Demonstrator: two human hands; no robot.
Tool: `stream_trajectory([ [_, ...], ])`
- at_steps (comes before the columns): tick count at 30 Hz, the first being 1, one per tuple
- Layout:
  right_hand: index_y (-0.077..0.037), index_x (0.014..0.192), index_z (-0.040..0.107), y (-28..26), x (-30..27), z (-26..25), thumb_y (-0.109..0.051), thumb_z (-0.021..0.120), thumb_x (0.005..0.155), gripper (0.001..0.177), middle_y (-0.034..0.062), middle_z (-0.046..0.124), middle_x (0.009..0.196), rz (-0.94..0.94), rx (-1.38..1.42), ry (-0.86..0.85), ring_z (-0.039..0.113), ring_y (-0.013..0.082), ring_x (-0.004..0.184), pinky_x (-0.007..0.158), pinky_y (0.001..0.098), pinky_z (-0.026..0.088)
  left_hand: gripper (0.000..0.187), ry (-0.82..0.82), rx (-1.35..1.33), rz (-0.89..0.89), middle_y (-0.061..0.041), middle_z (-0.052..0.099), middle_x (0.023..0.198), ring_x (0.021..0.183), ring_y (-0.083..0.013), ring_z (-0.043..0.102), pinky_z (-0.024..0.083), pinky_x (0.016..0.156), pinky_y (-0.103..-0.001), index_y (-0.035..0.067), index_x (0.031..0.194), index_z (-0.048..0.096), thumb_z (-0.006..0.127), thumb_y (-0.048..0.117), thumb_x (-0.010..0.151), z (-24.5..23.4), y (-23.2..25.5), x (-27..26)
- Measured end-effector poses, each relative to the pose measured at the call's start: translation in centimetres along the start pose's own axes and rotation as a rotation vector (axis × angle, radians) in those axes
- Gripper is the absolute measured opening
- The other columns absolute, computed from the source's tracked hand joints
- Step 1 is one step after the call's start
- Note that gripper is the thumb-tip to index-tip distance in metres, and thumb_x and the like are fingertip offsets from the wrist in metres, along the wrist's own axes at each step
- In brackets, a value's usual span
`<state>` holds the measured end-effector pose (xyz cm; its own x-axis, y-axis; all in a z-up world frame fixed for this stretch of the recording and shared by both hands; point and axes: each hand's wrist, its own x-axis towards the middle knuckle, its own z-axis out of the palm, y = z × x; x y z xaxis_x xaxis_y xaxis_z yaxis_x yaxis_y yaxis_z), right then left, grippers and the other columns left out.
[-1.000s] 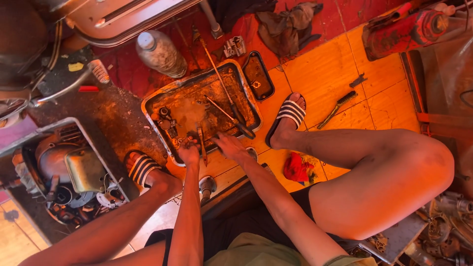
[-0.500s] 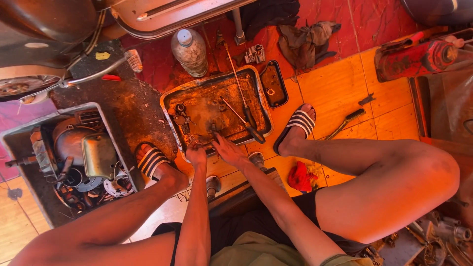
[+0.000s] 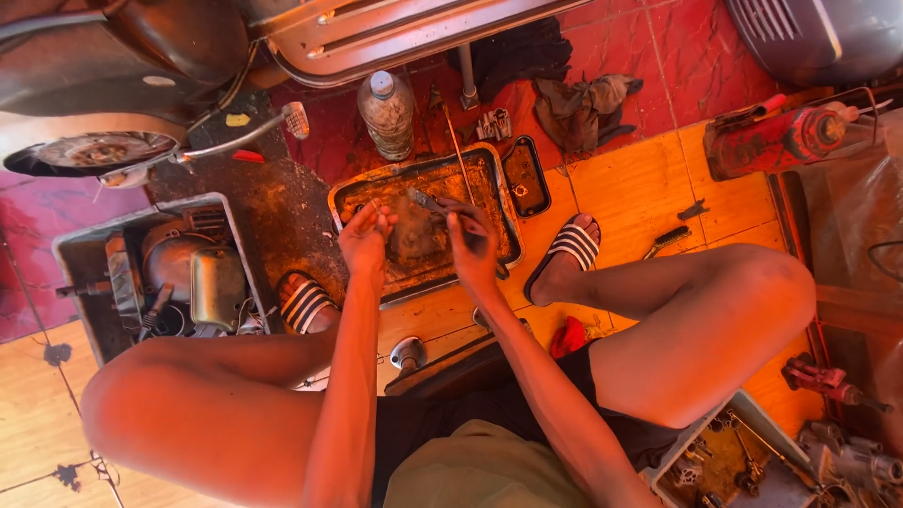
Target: The person scrubs a small metal part with a brush over a tray filled with liquid. They repeatedly dip the part into the tray and scrub it with the brush, occasionally rotating the part to clean different sides.
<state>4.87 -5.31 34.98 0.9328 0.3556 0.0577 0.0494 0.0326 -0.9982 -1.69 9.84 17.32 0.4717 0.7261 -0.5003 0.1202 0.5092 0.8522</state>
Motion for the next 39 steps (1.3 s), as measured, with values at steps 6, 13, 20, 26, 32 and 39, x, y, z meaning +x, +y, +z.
stream_trajectory([
  [6,0.003,0.108,0.063,-9.5,-0.1,-1.1,-0.007,0.064,0.103,0.011,0.023,0.07,0.112,-0.143,0.198,0.072,0.076,0.0295,0.095,0.083,0.0446,0.066,0.04,-0.189,-0.046,-0.023,-0.025,0.076,0.113,0.092,-0.0283,0.079,0.067,0.082,-0.029,-0.005,0.14,0.063,0.064,-0.013,0.101,5.7,11.2,-9.2],
  [13,0.003,0.1,0.071,-11.0,-2.1,-3.5,-0.007,0.066,0.102,0.011,0.0235,0.074,0.103,-0.209,0.061,0.173,0.075,0.0336,0.1,0.086,0.0437,0.061,0.039,-0.281,0.057,0.065,-0.026,0.074,0.119,0.095,-0.0246,0.076,0.064,0.082,-0.034,-0.008,0.143,0.06,0.061,-0.009,0.104,6.2,14.6,-13.9],
  [20,0.002,0.092,0.069,-16.4,-1.9,-3.2,-0.007,0.084,0.086,0.019,0.0218,0.075,0.098,-0.132,0.021,0.074,0.075,0.0319,0.101,0.09,0.0438,0.058,0.04,-0.299,0.117,0.022,-0.019,0.073,0.122,0.1,-0.024,0.075,0.064,0.087,-0.032,-0.002,0.137,0.067,0.056,-0.015,0.101,7.4,21.1,-18.1],
  [26,-0.001,0.095,0.074,-19.8,0.1,-5.0,-0.012,0.077,0.093,0.012,0.0186,0.077,0.099,-0.098,-0.1,-0.021,0.075,0.0247,0.099,0.091,0.0379,0.057,0.03,-0.361,0.143,0.044,-0.021,0.072,0.117,0.096,-0.0222,0.075,0.066,0.085,-0.032,-0.006,0.133,0.067,0.056,-0.007,0.105,7.6,23.4,-17.8],
  [32,-0.003,0.104,0.065,-23.0,5.3,-4.5,-0.017,0.066,0.101,0.015,0.0159,0.071,0.102,-0.121,-0.062,-0.18,0.07,0.0256,0.105,0.099,0.0413,0.055,0.03,-0.396,0.057,0.129,-0.029,0.068,0.121,0.107,-0.0309,0.074,0.068,0.089,-0.043,-0.012,0.136,0.06,0.056,-0.003,0.108,9.0,24.7,-17.7],
  [39,-0.002,0.102,0.063,-18.1,5.3,-4.8,-0.018,0.062,0.102,0.016,0.0178,0.069,0.099,-0.067,-0.015,-0.165,0.071,0.0309,0.1,0.1,0.048,0.055,0.032,-0.306,0.104,0.074,-0.035,0.07,0.122,0.107,-0.0351,0.075,0.07,0.089,-0.048,-0.014,0.135,0.06,0.06,-0.003,0.105,9.1,22.4,-16.3],
])
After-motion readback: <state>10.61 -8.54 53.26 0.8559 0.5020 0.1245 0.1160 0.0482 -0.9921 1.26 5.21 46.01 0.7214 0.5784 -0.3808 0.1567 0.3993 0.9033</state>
